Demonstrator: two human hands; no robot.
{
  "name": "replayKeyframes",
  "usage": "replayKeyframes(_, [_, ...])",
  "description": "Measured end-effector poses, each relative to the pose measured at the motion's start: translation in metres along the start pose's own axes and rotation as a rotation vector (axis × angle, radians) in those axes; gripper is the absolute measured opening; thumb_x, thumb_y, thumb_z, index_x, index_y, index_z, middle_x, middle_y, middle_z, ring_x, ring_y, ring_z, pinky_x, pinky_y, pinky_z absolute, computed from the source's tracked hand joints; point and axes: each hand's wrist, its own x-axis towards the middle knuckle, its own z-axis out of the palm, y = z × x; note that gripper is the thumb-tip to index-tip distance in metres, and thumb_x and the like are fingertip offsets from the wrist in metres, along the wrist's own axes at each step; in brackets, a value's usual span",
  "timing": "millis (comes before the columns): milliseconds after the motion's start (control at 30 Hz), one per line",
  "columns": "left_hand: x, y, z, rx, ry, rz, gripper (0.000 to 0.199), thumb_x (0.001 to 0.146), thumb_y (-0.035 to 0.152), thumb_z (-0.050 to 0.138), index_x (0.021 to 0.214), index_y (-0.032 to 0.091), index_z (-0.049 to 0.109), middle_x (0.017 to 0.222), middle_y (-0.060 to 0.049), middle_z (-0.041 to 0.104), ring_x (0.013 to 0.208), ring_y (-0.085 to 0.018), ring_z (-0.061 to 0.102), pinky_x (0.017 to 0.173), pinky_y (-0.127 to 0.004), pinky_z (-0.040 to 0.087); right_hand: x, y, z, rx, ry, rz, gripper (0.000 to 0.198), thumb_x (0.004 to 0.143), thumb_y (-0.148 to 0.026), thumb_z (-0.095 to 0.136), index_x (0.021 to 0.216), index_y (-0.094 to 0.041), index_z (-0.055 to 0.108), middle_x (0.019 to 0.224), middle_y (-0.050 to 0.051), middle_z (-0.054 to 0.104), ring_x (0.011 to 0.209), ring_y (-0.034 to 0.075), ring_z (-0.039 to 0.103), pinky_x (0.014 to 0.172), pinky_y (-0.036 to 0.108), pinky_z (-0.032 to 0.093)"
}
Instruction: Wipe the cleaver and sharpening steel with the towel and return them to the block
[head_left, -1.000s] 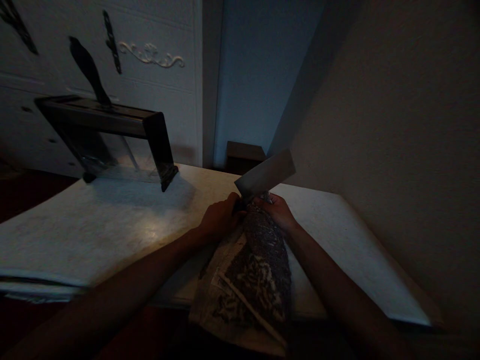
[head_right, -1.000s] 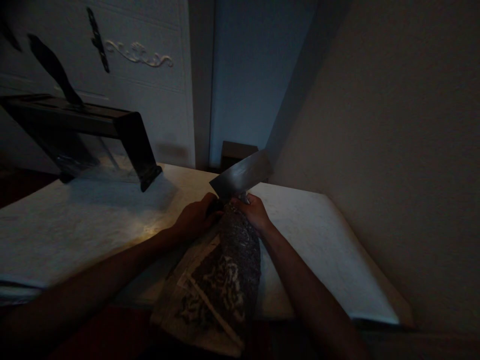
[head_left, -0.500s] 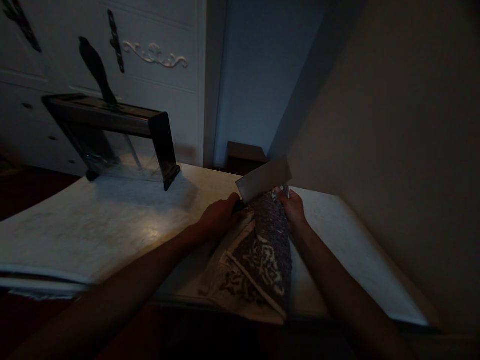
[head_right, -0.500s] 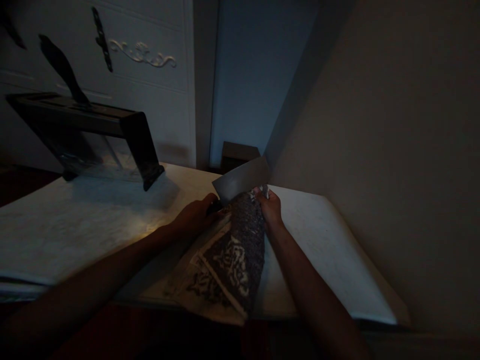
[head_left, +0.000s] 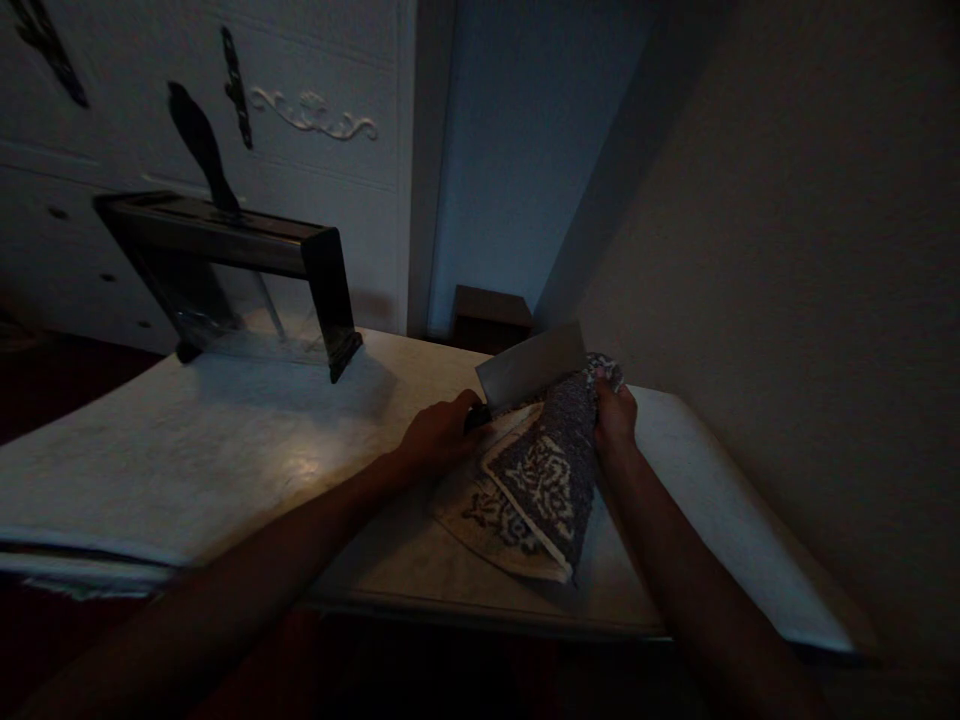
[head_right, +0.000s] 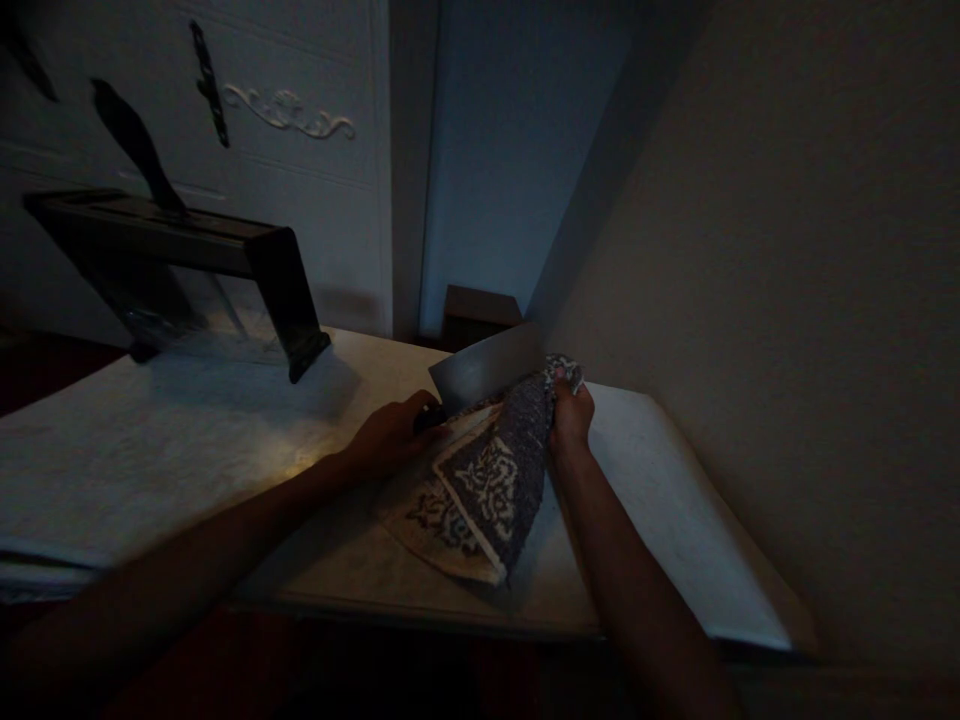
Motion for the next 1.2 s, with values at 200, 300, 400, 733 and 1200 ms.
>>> replayKeyframes(200, [0.000,0.002,-0.003,-0.011,0.004,-0.047,0.035,0.088,0.046,0.050,0.113,0.022,0.054,0.101,-0.009,0.070,0.093,-0.027,0.066,0.074,-0.033,0.047,0.008,0.000,-0.009,-0.045,0.158,0.000,0.034,0.061,-0.046,0.072,0.077,-0.017,0.061,0.069,0.000,0.066,0.066,0.017,0.061,0.063,0.030,0.051])
replayKeyframes(300, [0.001,0.002,-0.003,-0.023,0.000,-0.055,0.034,0.088,0.046,0.050,0.112,0.022,0.055,0.101,-0.010,0.070,0.093,-0.026,0.066,0.074,-0.033,0.047,0.005,-0.007,-0.009,-0.131,0.232,-0.118,0.031,0.066,-0.045,0.067,0.078,-0.017,0.061,0.074,0.002,0.065,0.070,0.017,0.059,0.064,0.030,0.049])
replayKeyframes(400, [0.002,0.001,-0.002,-0.002,0.003,-0.044,0.035,0.089,0.046,0.048,0.113,0.022,0.055,0.101,-0.010,0.070,0.093,-0.026,0.067,0.074,-0.033,0.047,-0.004,-0.014,-0.003,-0.173,0.219,-0.331,0.028,0.073,-0.041,0.062,0.086,-0.016,0.064,0.083,0.003,0.067,0.076,0.017,0.059,0.071,0.028,0.048])
replayKeyframes(733, [-0.002,0.009,-0.003,0.134,-0.049,0.036,0.033,0.088,0.044,0.049,0.114,0.024,0.058,0.097,-0.011,0.071,0.088,-0.030,0.067,0.073,-0.037,0.046,-0.058,-0.007,0.020,-0.535,-0.505,-0.688,0.036,0.094,-0.033,0.046,0.125,-0.025,0.062,0.122,0.006,0.067,0.117,0.024,0.058,0.102,0.041,0.043])
replayKeyframes(1200, [0.001,0.007,0.000,0.180,-0.052,0.025,0.033,0.089,0.036,0.043,0.111,0.017,0.058,0.103,-0.017,0.071,0.090,-0.033,0.068,0.077,-0.040,0.049,-0.075,-0.006,0.039,-0.961,-1.084,-1.219,0.056,0.096,-0.026,0.045,0.149,-0.016,0.031,0.151,0.013,0.039,0.145,0.024,0.026,0.117,0.050,0.028])
